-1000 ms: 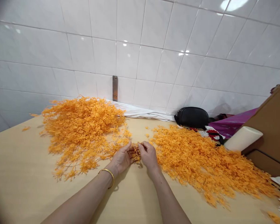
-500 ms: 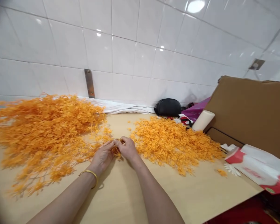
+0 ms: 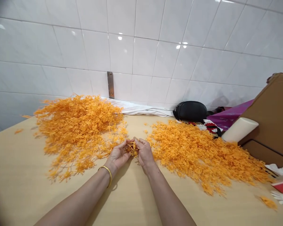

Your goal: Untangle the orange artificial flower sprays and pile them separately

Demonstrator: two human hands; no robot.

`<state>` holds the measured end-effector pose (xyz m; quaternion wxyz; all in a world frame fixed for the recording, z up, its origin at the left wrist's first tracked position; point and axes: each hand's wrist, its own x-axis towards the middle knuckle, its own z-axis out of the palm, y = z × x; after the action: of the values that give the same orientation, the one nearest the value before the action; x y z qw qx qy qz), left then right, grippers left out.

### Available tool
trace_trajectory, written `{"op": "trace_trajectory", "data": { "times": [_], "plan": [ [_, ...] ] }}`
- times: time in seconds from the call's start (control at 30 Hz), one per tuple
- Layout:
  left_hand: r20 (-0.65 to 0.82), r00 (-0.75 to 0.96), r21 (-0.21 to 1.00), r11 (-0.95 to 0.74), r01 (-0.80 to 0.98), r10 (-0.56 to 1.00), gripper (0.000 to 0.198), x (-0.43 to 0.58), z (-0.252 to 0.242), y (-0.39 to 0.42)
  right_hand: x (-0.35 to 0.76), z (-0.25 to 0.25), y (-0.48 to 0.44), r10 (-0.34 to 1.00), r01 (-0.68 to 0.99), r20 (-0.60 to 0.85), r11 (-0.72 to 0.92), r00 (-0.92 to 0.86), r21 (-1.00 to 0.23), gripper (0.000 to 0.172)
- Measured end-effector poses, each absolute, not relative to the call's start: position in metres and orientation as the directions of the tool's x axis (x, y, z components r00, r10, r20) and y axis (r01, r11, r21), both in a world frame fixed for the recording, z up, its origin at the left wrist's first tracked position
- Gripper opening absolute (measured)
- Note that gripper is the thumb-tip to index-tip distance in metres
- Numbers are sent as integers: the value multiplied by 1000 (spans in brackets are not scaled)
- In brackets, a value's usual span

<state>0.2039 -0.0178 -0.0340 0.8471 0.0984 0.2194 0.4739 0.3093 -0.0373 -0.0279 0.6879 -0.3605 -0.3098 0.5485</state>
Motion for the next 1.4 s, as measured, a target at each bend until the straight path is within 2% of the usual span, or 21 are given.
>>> {"op": "trace_trajectory", "data": {
  "times": [0.1, 0.2, 0.27, 0.33, 0.43, 0.5, 0.6, 0.77, 0.87, 1.03, 1.13, 1.2, 1.27, 1.33, 1.4],
  "plan": [
    [-314, 434, 320, 524, -789, 844, 20, 201, -34, -15, 336, -23, -34, 930, -653, -115, 153, 349, -742, 16],
    [-275, 396, 401, 479, -781, 876, 13, 202, -35, -15, 357, -20, -35, 861, -623, -220, 135, 459, -770, 17],
    [-234, 397, 476, 461, -749, 888, 5, 204, -36, -16, 358, -20, -37, 881, -539, -212, 56, 423, -841, 12],
    [-222, 395, 530, 451, -718, 891, 5, 205, -37, -17, 353, -19, -41, 920, -423, -180, -18, 347, -906, 8],
    [-189, 376, 594, 411, -691, 907, 8, 205, -39, -18, 344, -17, -46, 939, -276, -183, -101, 290, -956, 15],
    [-167, 359, 616, 381, -690, 918, 9, 206, -39, -18, 341, -15, -48, 950, -257, -200, -136, 239, -957, 18],
    [-154, 329, 626, 350, -697, 932, 11, 208, -40, -20, 337, -14, -50, 971, -296, -209, -166, 120, -941, 11],
    [-114, 333, 663, 321, -676, 936, 10, 211, -40, -24, 326, -23, -51, 988, -196, -157, -156, -11, -968, 27],
    [-119, 330, 662, 322, -677, 937, 6, 211, -39, -24, 321, -29, -48, 993, -134, -111, -104, 46, -985, 28],
    [-201, 329, 596, 382, -706, 923, 7, 211, -38, -21, 310, -32, -41, 976, -281, -135, -83, 172, -956, 27],
    [-219, 320, 586, 387, -712, 922, 8, 211, -38, -20, 300, -33, -37, 956, -272, -100, -22, 277, -962, 25],
    [-234, 325, 590, 399, -702, 917, 6, 210, -37, -21, 303, -33, -36, 923, -126, 10, 64, 385, -990, 22],
    [-242, 327, 589, 406, -698, 914, 5, 210, -35, -22, 318, -31, -37, 817, 177, 204, 127, 539, -976, 20],
    [-236, 332, 595, 406, -694, 913, 5, 208, -34, -24, 341, -25, -40, 657, 480, 393, 54, 643, -875, 19],
    [-214, 340, 611, 397, -685, 916, 6, 208, -34, -25, 363, -18, -45, 587, 642, 473, -108, 658, -759, 21]
  ]
}}
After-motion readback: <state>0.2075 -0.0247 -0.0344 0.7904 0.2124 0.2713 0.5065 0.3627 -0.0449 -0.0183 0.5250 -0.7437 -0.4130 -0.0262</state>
